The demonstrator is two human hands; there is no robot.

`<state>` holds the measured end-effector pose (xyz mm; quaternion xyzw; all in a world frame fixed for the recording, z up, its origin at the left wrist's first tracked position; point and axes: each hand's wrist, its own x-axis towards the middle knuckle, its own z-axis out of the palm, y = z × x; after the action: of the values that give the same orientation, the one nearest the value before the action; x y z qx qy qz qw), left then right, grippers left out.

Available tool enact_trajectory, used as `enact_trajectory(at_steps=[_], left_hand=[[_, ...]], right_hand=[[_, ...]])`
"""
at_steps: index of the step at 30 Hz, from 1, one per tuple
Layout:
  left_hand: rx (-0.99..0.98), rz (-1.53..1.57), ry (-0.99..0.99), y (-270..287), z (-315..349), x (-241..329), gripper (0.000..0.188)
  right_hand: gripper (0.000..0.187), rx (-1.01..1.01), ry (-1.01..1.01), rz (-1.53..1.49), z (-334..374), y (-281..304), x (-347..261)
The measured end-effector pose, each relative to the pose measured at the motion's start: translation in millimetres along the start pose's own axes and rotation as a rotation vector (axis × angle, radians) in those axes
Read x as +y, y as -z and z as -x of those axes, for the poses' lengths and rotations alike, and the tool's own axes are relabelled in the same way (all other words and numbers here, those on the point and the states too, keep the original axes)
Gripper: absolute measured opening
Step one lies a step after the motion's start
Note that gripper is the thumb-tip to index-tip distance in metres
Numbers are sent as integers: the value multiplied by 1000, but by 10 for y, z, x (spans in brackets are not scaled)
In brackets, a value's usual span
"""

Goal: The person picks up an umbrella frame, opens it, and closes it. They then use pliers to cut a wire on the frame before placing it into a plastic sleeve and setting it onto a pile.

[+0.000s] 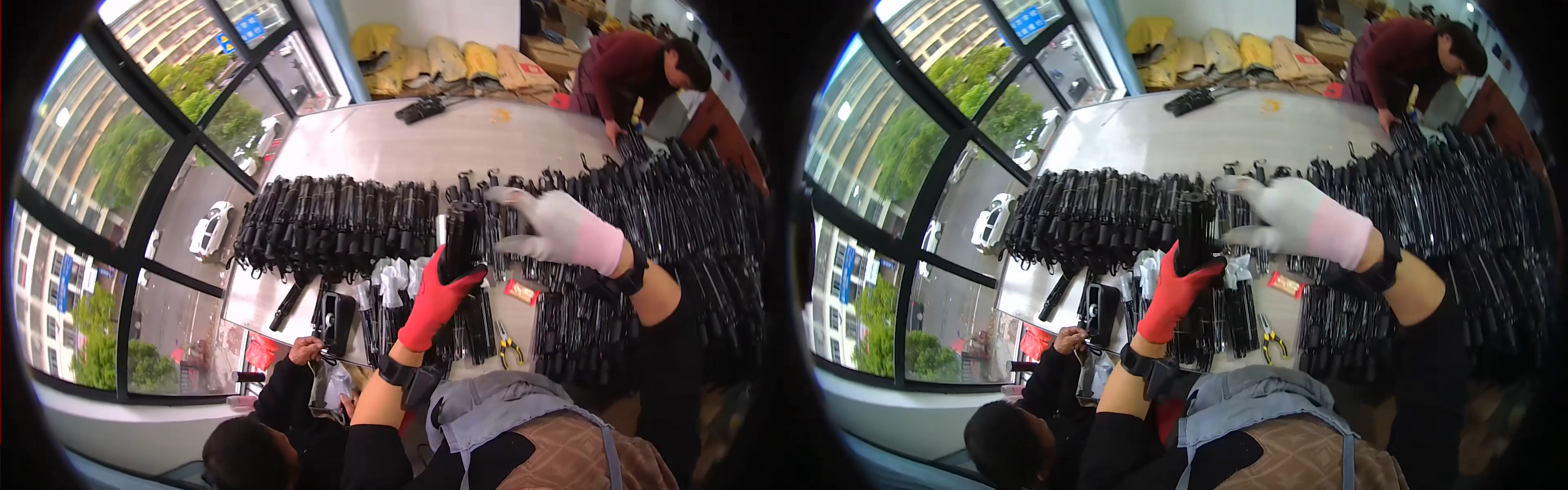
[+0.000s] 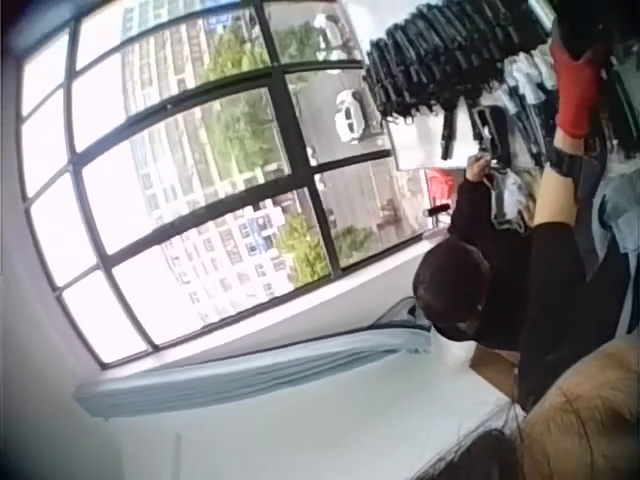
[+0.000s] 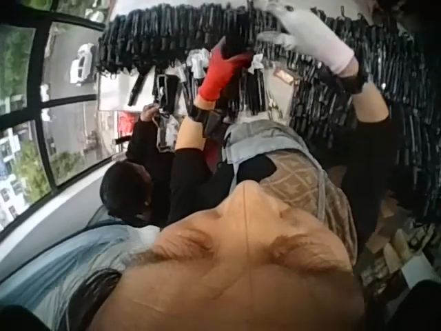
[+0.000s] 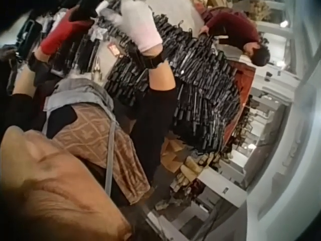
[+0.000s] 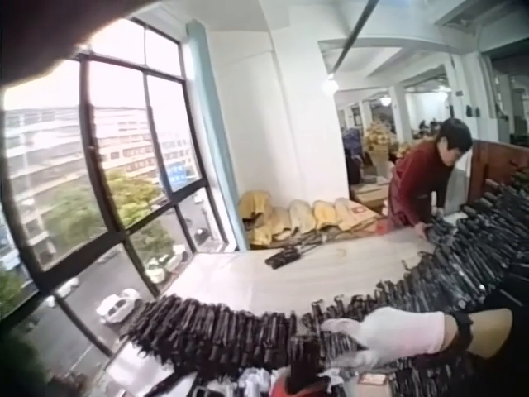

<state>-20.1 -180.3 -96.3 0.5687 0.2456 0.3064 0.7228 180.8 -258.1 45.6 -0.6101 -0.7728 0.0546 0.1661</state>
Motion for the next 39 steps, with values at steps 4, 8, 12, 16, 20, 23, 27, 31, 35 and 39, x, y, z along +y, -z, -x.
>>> enact_trajectory(at_steps=[4, 8, 12, 16, 20, 23, 27, 31, 35, 39], left_hand=[[-21, -469, -156, -34, -25, -268, 29], [-72, -509, -160, 22, 89, -316, 35], [83, -53, 134, -32, 77, -555, 26], [-137, 1195, 356, 202, 181, -1200, 20], [152, 995, 437, 266, 329, -1284, 17], [388, 1056, 499, 358, 391, -1195, 27], [308, 1164, 397, 528, 458, -1296, 22], [481, 1116, 461, 603, 453, -1231, 58], [477, 1085, 379, 678, 485, -1321, 59], [394, 858, 343, 712, 520, -1180, 54]], right_hand=[[52, -309, -138, 265, -90, -147, -182], [47, -115, -60, -360, 46, -759, 377], [51, -506, -519, -1129, 300, -1334, 375], [33, -116, -869, -1429, 853, -2501, 650], [49, -478, -739, -277, 1644, -3667, 827], [59, -683, -811, -152, 1856, -3880, 577], [60, -550, -837, -4, 1997, -4201, 531], [59, -740, -1073, -187, 1870, -4106, 898], [55, -792, -935, -135, 1840, -4046, 1070], [45, -782, -1016, -78, 1829, -4150, 881]])
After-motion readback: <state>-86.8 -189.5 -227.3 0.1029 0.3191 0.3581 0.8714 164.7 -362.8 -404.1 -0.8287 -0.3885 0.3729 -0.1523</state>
